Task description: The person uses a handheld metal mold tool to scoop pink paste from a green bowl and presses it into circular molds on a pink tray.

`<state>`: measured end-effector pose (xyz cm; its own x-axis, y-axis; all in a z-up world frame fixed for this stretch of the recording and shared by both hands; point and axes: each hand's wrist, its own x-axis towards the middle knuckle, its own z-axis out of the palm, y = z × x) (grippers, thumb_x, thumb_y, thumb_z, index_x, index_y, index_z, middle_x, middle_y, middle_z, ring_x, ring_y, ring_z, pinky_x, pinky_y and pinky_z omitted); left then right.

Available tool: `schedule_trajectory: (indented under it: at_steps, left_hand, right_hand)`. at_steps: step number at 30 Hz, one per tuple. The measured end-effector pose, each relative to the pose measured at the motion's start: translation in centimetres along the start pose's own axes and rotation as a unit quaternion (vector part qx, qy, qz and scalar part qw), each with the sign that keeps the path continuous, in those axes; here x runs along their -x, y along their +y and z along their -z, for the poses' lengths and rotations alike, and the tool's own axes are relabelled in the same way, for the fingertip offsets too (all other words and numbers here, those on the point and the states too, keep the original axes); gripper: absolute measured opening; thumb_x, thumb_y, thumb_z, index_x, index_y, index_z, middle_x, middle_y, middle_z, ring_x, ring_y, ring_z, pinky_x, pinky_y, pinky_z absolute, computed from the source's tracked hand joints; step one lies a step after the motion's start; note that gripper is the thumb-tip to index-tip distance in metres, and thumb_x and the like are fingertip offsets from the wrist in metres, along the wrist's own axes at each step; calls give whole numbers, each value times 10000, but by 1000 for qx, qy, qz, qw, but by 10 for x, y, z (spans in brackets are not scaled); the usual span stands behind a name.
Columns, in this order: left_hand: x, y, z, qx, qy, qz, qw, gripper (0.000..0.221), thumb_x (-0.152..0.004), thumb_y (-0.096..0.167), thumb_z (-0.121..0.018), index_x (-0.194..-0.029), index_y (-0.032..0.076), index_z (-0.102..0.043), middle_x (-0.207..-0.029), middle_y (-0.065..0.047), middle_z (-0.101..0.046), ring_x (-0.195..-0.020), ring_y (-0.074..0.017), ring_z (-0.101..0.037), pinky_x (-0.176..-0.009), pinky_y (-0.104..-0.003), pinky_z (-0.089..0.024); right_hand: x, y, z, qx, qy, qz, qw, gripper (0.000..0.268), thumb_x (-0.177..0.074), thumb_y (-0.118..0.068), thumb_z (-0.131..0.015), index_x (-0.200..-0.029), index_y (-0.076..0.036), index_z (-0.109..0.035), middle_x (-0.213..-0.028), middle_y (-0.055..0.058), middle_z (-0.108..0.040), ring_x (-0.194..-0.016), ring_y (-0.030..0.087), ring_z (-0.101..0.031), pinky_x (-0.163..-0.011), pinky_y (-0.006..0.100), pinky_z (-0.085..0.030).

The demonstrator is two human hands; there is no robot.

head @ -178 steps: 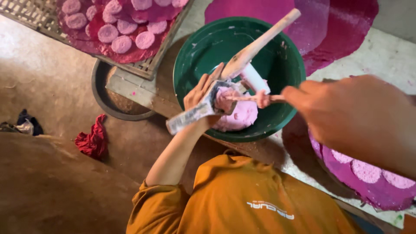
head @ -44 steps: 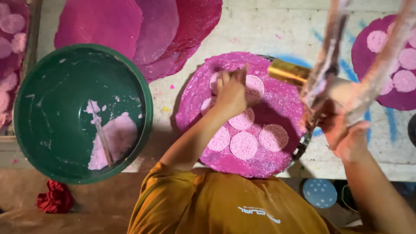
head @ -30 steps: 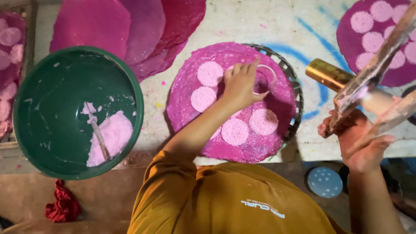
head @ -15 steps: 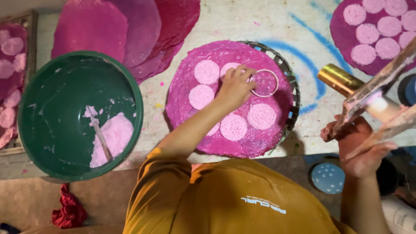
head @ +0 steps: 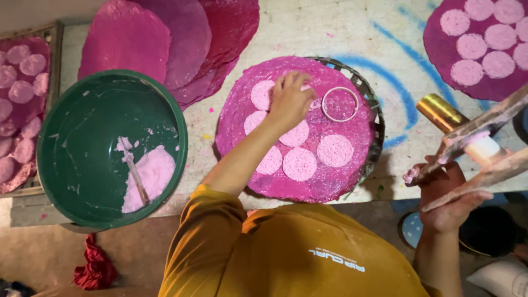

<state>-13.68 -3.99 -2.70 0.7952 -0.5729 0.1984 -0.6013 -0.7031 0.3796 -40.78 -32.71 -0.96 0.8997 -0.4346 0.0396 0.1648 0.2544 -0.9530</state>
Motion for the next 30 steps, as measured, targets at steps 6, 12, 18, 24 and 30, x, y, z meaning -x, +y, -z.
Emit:
schedule_trajectory:
  at_steps: [6, 12, 18, 24, 30]
  left_hand:
    - [4, 13, -7, 40, -6, -47, 998, 354, -810, 65, -694, -1096, 236, -814, -1406, -79, -565, -1381, -337, -394, -1147, -548, -241]
    - [-2, 13, -2, -22, -34, -51, 998, 190, -822, 189, -755, -1007, 168, -793, -1354, -78, -590, -1371, -313, -429, -1158, -547, -250]
    - [10, 10, 13, -36, -8, 34, 999, 150, -910, 107, -673, -979, 172, -790, -1343, -57, -622, -1370, -264, -462, -1194, -532, -278]
    - [16, 16, 6, -49, 3, -89, 995, 429, -858, 3, -585, -1184, 208, -775, -1392, -158, -576, -1355, -367, -413, -1139, -551, -286]
    - [18, 10, 12, -82, -9, -40, 996, 358, -860, 63, -643, -1193, 157, -736, -1497, -133, -520, -1441, -344, -412, -1208, -498, -313]
  right_hand:
    - [4, 15, 16, -12, -6, 12, 1000, 1144, -830, -946, -393, -1607, -110, -314, -1271, 31, -546, -1074, 222, -561, -923, 407, -497]
    - [6, 32, 34, -12, 14, 13, 1000, 1115, -858, -973, -412, -1541, -90, -388, -1228, 51, -571, -1060, 238, -584, -933, 408, -503]
    - [13, 27, 34, 15, 23, 31, 999, 1172, -873, -932, -429, -1700, -166, -110, -1410, 68, -540, -1065, 272, -605, -904, 489, -521]
    - [8, 31, 25, 9, 26, 46, 999, 1141, -962, -916, -425, -1735, -151, -81, -1431, 109, -542, -1098, 253, -584, -943, 479, -526]
    - [8, 33, 32, 52, 30, 53, 997, 1171, -898, -949, -416, -1696, -149, -108, -1512, 112, -517, -1127, 243, -560, -919, 469, -509]
